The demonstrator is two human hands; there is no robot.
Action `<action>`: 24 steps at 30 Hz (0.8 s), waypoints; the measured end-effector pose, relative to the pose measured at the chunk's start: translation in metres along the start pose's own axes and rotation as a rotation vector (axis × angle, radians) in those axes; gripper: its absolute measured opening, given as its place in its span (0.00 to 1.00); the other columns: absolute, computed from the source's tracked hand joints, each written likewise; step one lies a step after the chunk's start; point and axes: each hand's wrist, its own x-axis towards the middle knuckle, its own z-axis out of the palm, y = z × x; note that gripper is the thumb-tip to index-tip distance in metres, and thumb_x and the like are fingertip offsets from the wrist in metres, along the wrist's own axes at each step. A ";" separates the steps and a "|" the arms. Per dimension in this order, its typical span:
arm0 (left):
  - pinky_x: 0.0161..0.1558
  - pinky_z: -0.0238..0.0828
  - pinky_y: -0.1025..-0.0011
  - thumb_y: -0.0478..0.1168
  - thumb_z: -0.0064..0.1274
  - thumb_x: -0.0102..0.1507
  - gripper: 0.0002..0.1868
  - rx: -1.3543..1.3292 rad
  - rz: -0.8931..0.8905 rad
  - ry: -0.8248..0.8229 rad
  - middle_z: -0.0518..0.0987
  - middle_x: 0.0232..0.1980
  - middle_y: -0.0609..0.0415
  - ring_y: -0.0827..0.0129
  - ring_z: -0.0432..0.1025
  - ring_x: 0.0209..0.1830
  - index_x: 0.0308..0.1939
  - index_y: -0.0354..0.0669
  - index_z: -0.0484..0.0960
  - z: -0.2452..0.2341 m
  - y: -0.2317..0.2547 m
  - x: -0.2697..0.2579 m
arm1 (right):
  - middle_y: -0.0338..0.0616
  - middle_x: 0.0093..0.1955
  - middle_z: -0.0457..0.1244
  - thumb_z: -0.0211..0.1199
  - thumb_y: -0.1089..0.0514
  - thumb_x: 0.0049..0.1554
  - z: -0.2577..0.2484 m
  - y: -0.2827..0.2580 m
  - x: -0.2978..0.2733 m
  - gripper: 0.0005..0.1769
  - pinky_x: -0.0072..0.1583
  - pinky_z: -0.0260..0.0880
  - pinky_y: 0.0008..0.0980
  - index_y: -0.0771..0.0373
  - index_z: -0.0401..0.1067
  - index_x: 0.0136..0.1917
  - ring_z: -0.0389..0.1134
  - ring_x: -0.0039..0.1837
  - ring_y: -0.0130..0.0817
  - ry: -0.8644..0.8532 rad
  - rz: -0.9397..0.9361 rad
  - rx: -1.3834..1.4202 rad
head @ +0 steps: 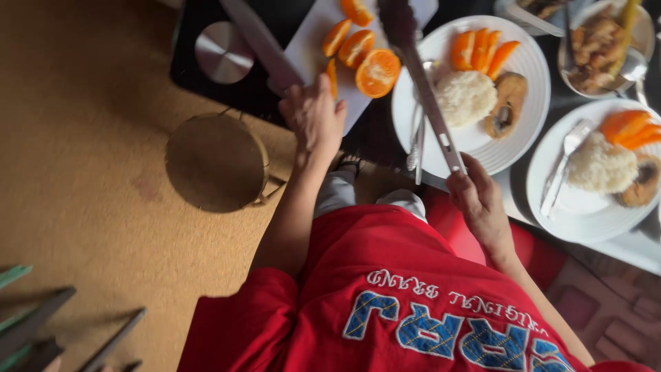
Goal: Serving rice, fried fish, meat stew, and sliced oranges onto three separate plates at a table.
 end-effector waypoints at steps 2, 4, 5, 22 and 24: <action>0.48 0.61 0.45 0.42 0.69 0.53 0.20 0.002 0.007 -0.027 0.83 0.38 0.48 0.49 0.72 0.49 0.44 0.42 0.77 0.001 -0.001 -0.001 | 0.34 0.36 0.57 0.49 0.50 0.68 0.000 -0.002 -0.001 0.27 0.39 0.57 0.22 0.73 0.62 0.71 0.56 0.36 0.21 0.028 0.020 0.018; 0.50 0.61 0.47 0.42 0.67 0.58 0.15 -0.087 -0.033 -0.022 0.82 0.36 0.49 0.51 0.73 0.48 0.43 0.43 0.79 -0.003 -0.005 -0.003 | 0.35 0.36 0.57 0.49 0.51 0.69 0.001 -0.001 -0.001 0.26 0.40 0.58 0.23 0.73 0.62 0.70 0.56 0.37 0.21 0.016 0.028 0.027; 0.50 0.61 0.47 0.42 0.67 0.58 0.15 -0.091 -0.018 -0.031 0.82 0.36 0.49 0.51 0.73 0.48 0.43 0.43 0.79 0.000 -0.009 -0.003 | 0.35 0.36 0.57 0.49 0.51 0.69 0.001 -0.002 0.000 0.26 0.40 0.58 0.23 0.73 0.62 0.70 0.56 0.37 0.21 0.032 0.033 0.030; 0.43 0.73 0.64 0.35 0.64 0.63 0.07 -0.552 0.342 -0.144 0.82 0.39 0.50 0.58 0.75 0.38 0.43 0.38 0.84 -0.011 0.123 -0.004 | 0.35 0.39 0.62 0.50 0.53 0.65 -0.071 0.012 -0.041 0.26 0.42 0.63 0.25 0.69 0.61 0.73 0.59 0.39 0.22 0.303 0.107 0.092; 0.44 0.72 0.62 0.34 0.64 0.62 0.07 -0.567 0.469 -0.196 0.81 0.38 0.49 0.56 0.74 0.40 0.42 0.39 0.84 0.015 0.172 0.000 | 0.35 0.39 0.61 0.50 0.54 0.66 -0.094 0.030 -0.061 0.25 0.43 0.63 0.24 0.69 0.61 0.73 0.59 0.39 0.21 0.408 0.107 0.102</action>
